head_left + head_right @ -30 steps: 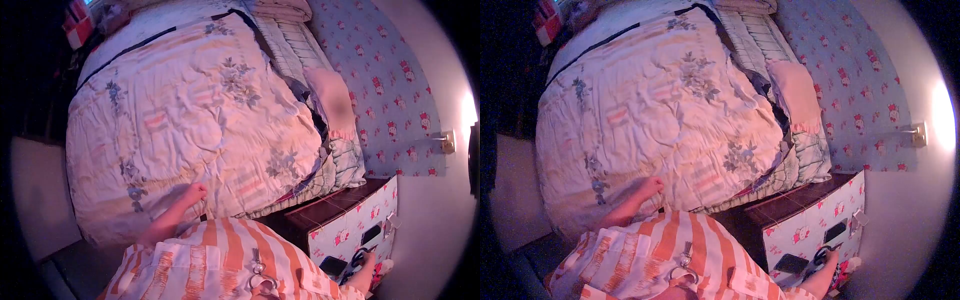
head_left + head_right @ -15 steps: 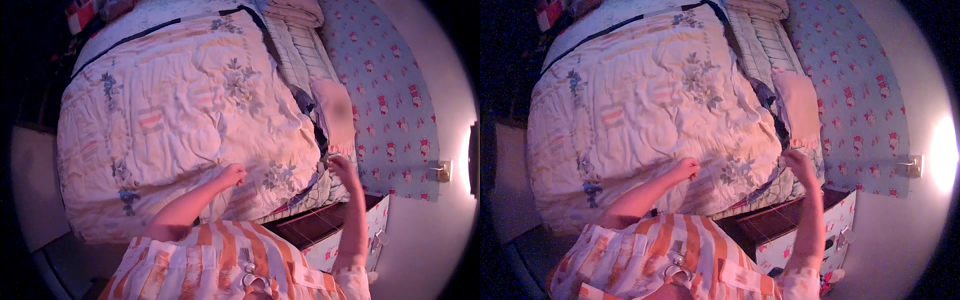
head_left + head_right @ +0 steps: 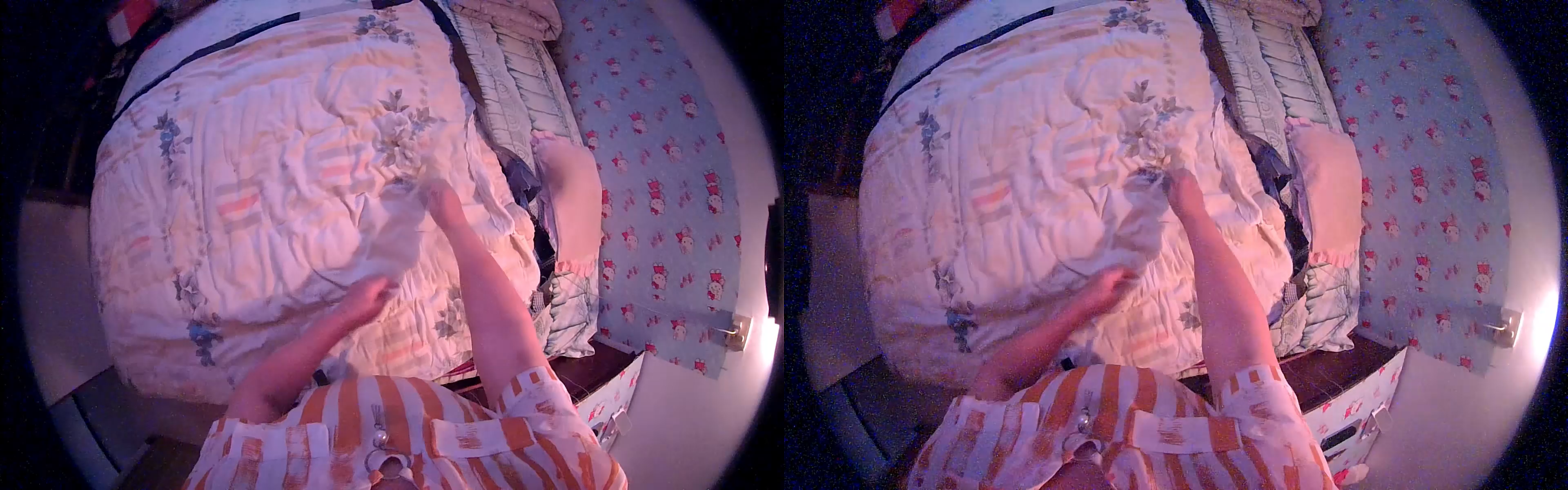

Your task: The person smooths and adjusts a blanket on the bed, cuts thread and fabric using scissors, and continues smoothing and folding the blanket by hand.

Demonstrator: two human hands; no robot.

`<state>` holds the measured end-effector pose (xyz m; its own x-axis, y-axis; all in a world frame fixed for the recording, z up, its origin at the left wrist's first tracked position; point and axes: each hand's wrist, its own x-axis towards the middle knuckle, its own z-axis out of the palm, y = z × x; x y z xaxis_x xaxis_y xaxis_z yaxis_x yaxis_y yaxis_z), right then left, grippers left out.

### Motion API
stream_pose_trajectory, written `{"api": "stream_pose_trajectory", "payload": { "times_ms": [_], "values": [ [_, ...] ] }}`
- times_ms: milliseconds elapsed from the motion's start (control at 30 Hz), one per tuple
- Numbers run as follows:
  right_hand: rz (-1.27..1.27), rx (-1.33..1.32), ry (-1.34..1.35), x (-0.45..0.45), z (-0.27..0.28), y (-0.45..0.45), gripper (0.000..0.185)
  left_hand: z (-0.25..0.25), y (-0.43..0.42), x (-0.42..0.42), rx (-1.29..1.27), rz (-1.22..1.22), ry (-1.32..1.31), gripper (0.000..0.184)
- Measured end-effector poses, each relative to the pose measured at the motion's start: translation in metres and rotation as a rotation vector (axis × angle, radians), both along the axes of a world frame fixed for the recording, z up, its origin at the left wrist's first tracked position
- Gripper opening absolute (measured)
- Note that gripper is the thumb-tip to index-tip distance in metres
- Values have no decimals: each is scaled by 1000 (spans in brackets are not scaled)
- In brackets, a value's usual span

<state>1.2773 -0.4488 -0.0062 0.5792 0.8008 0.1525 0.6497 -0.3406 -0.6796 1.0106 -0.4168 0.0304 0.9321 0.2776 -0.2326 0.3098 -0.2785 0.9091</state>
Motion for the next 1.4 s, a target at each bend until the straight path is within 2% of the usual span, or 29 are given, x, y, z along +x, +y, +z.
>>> {"api": "stream_pose_trajectory", "payload": {
  "times_ms": [33, 67, 100, 167, 200, 233, 267, 300, 333, 433, 533, 633, 667, 700, 733, 767, 833, 867, 933, 967, 1033, 1067, 1133, 1167, 1200, 1267, 1300, 1367, 1400],
  "values": [
    [-42, -81, -52, 5, -4, 4, 22, -7, 13, 1, -1, 0, 4, 21],
    [-42, -80, -47, 10, -8, 8, 22, -12, 27, 4, 0, 104, 24, 20],
    [-23, -117, 36, 14, -13, 11, 25, -17, 38, 6, 1, 207, 40, 19],
    [-5, -150, 122, 17, -16, 15, 29, -21, 53, 7, -5, 250, 49, 18],
    [-33, -201, 15, 12, -16, 15, 30, -22, 57, 8, -13, 294, 57, 18],
    [-61, -253, -92, 9, -14, 16, 31, -23, 59, 10, -11, 291, 62, 18],
    [-65, -254, -87, 8, -10, 19, 31, -22, 59, 12, 60, 244, 84, 17],
    [-54, -389, -66, 9, -5, 22, 32, -20, 60, 14, 130, 196, 104, 16],
    [-45, -525, -45, 10, 0, 24, 33, -23, 60, 16, 129, 189, 105, 16],
    [-27, -616, -93, 10, 2, 24, 34, -49, 58, 17, 75, 197, 125, 15],
    [43, -519, 47, 27, -39, 14, 32, -61, 56, 15, 55, 217, 127, 14],
    [-50, -433, 208, 8, 15, 4, 29, -37, 53, 27, 36, 282, 137, 12],
    [-48, -435, 207, 3, 12, 4, 29, -19, 54, 39, 64, 293, 95, 12],
    [-42, -319, 184, -2, 5, 6, 28, -9, 55, 54, 92, 304, 51, 11],
    [-41, -204, 159, -8, 1, 6, 27, -6, 57, 70, 169, 302, -99, 11],
    [-48, -209, 154, -18, 10, 8, 27, -5, 59, 89, 244, 297, -252, 12],
    [-98, -468, 108, -43, 39, 16, 27, 0, 66, 133, 226, 285, -482, 15],
    [-97, -470, 107, -51, 38, 14, 27, -8, 72, 146, 224, 287, -482, 15],
    [-96, -464, -67, -59, 36, 7, 25, -32, 78, 166, -18, 199, -205, 23],
    [-95, -467, -69, -60, 40, 3, 25, -30, 79, 169, -21, 201, -206, 23],
    [-88, -176, -509, -59, 48, -3, 18, -29, 82, 170, -23, 59, -132, 26],
    [-85, -176, -505, -50, 49, -5, 18, -28, 79, 171, -23, 61, -128, 26],
    [143, -252, -226, -36, 47, -2, 21, -26, 74, 155, 239, 79, -218, 23],
    [166, -389, -122, -34, 52, -1, 27, 1, 68, 146, 309, 54, -176, 28],
    [63, -501, -12, -35, 60, 3, 34, 0, 63, 142, 297, 140, -250, 30],
    [30, -443, 219, -23, 32, -10, 32, -2, 64, 122, 296, 244, -317, 31],
    [49, -440, 219, -25, 40, -12, 32, -3, 65, 113, 341, 319, -299, 32],
    [19, -178, 1388, -40, 64, -31, 17, -4, 73, 96, 383, 404, -277, 33],
    [166, -320, 1391, -57, 81, -38, 17, -6, 84, 86, 514, 432, -157, 27]
  ]
}}
